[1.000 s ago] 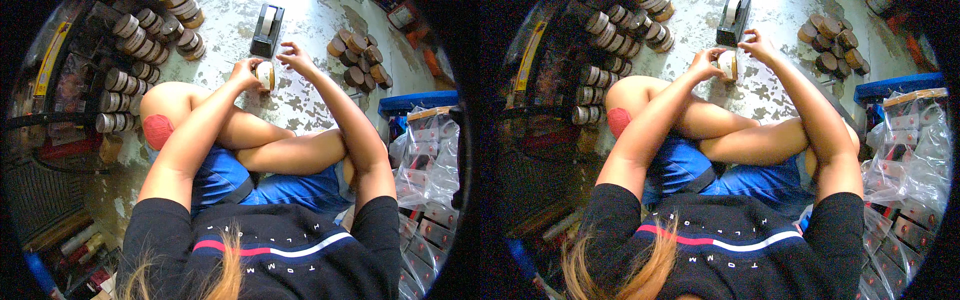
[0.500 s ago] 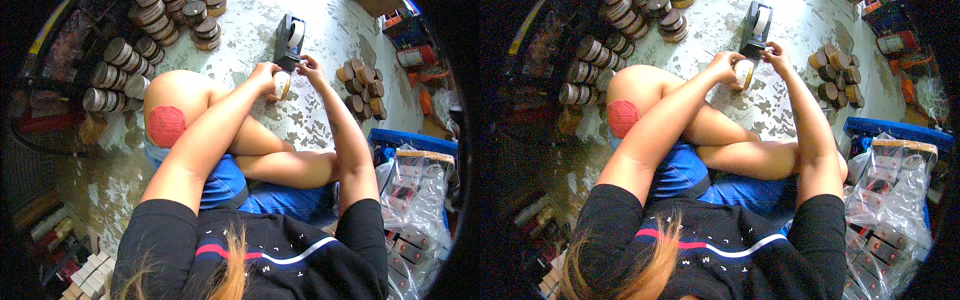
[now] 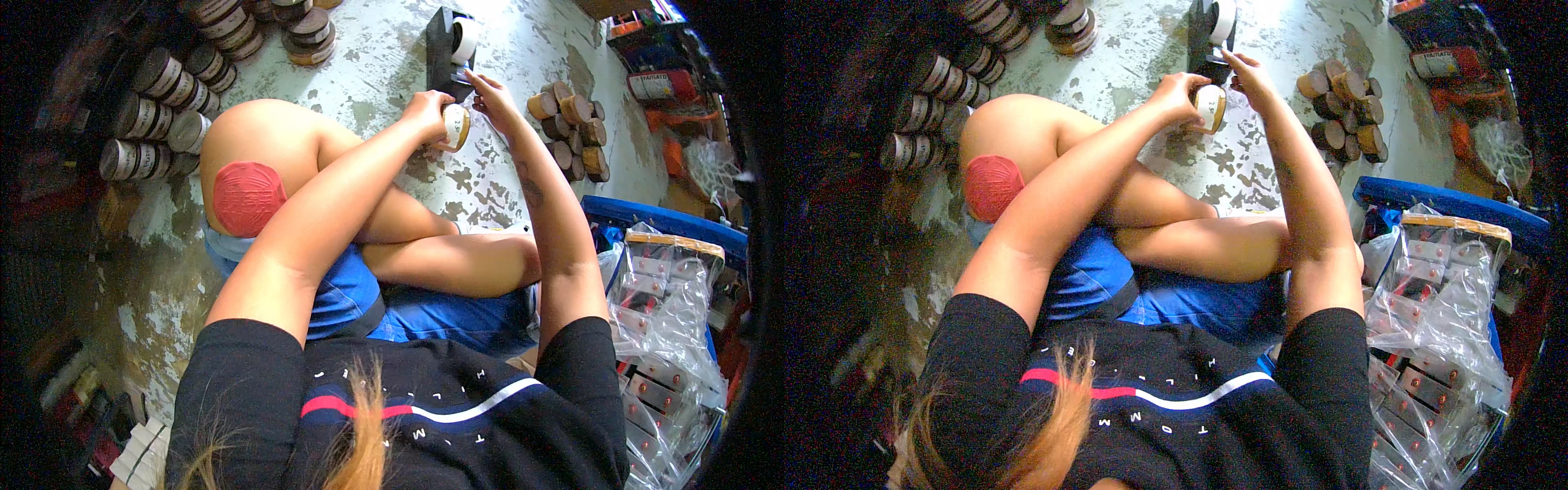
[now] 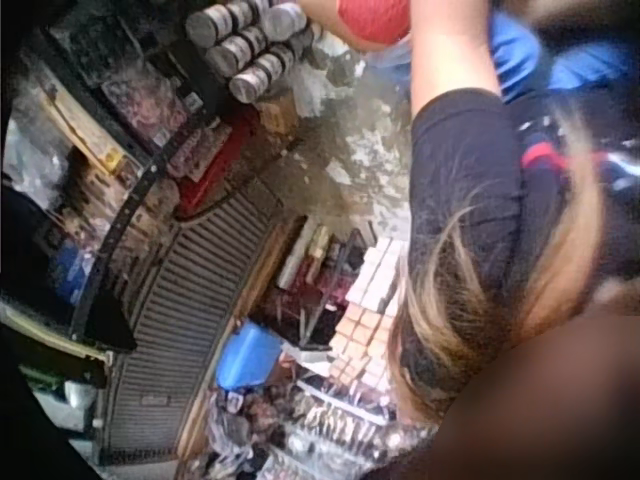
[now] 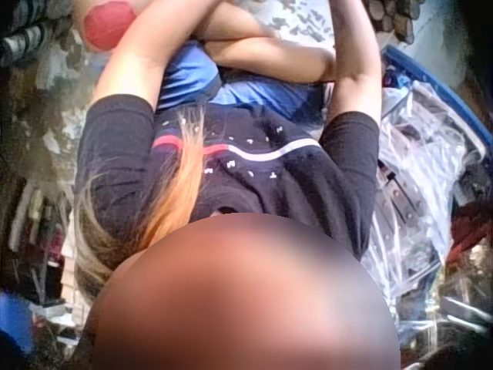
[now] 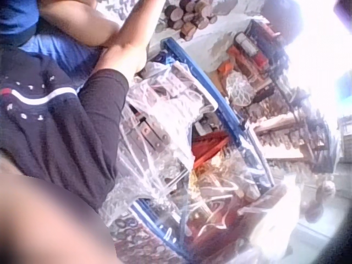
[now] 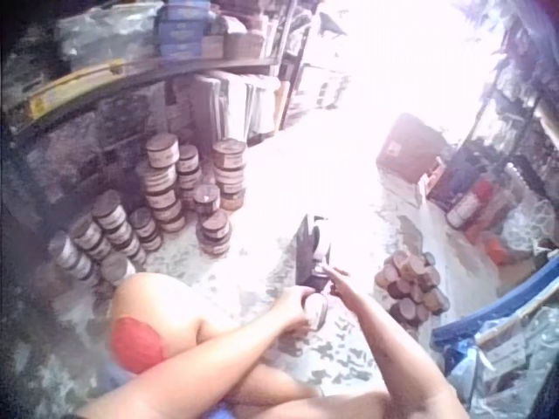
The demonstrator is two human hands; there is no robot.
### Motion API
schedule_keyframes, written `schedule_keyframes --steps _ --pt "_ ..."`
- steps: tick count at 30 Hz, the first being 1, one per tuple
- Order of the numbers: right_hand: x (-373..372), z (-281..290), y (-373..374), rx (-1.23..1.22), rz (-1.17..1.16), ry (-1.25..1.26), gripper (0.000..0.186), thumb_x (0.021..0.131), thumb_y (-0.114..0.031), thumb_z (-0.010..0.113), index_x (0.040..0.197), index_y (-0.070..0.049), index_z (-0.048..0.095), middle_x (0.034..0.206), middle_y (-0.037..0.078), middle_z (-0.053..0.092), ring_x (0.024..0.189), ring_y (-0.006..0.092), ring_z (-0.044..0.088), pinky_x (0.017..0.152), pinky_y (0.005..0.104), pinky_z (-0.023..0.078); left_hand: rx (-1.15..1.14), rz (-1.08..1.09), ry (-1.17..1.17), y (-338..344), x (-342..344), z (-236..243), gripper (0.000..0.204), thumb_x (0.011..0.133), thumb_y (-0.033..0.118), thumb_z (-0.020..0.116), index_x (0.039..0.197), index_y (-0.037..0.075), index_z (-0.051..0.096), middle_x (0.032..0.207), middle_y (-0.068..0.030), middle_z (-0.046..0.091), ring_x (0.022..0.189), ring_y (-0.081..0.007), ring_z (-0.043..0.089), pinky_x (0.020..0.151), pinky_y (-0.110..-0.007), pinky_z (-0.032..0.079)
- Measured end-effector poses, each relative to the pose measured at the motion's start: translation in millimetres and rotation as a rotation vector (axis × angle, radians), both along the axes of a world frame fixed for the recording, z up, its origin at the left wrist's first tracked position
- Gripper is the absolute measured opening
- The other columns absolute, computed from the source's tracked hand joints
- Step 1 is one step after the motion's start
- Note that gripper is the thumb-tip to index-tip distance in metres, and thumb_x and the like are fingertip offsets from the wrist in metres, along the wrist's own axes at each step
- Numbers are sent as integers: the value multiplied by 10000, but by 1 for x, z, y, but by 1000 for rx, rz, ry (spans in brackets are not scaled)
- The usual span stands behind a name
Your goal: The person sits on the floor and labels red circular seals by writing on white adhesive labels with a marker. They handle each seal, apply a label, write text, and place the seal aside.
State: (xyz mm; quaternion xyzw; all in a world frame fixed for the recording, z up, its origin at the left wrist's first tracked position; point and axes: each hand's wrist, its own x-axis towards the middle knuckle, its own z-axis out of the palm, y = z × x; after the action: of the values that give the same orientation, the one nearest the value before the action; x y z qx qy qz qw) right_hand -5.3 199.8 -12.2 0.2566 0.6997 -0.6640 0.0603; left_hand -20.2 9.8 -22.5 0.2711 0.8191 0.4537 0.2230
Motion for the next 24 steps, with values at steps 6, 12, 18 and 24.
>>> schedule_keyframes --steps 6,12,18,24 --pt "-12 8 -14 -93 -252 81 238 771 -282 783 899 -104 690 730 -32 624 545 51 458 505 212 354 9 -39 7 -2 -2 0 790 483 92 823 1237 65 589 1143 -141 652 1033 -216 639 933 -315 494" --pt "13 48 -31 -239 -270 108 164 813 -239 748 887 -116 670 679 -54 559 528 58 439 509 220 364 -20 -64 -11 -1 -4 1 828 480 100 838 1263 75 570 1151 -140 648 1034 -224 638 930 -321 495" --pt "100 80 -84 -415 -317 -2 106 877 -243 669 913 -153 628 709 -74 501 606 58 473 572 255 418 4 -44 20 -1 -6 -2 807 473 141 850 1230 58 584 1170 -138 635 1060 -244 621 932 -329 487" --pt "147 72 -111 -474 -368 -67 109 861 -278 696 872 -192 629 687 -100 456 606 48 433 631 247 402 41 -3 -60 2 -5 0 804 472 138 841 1210 94 525 1060 -151 654 992 -243 637 869 -340 508"
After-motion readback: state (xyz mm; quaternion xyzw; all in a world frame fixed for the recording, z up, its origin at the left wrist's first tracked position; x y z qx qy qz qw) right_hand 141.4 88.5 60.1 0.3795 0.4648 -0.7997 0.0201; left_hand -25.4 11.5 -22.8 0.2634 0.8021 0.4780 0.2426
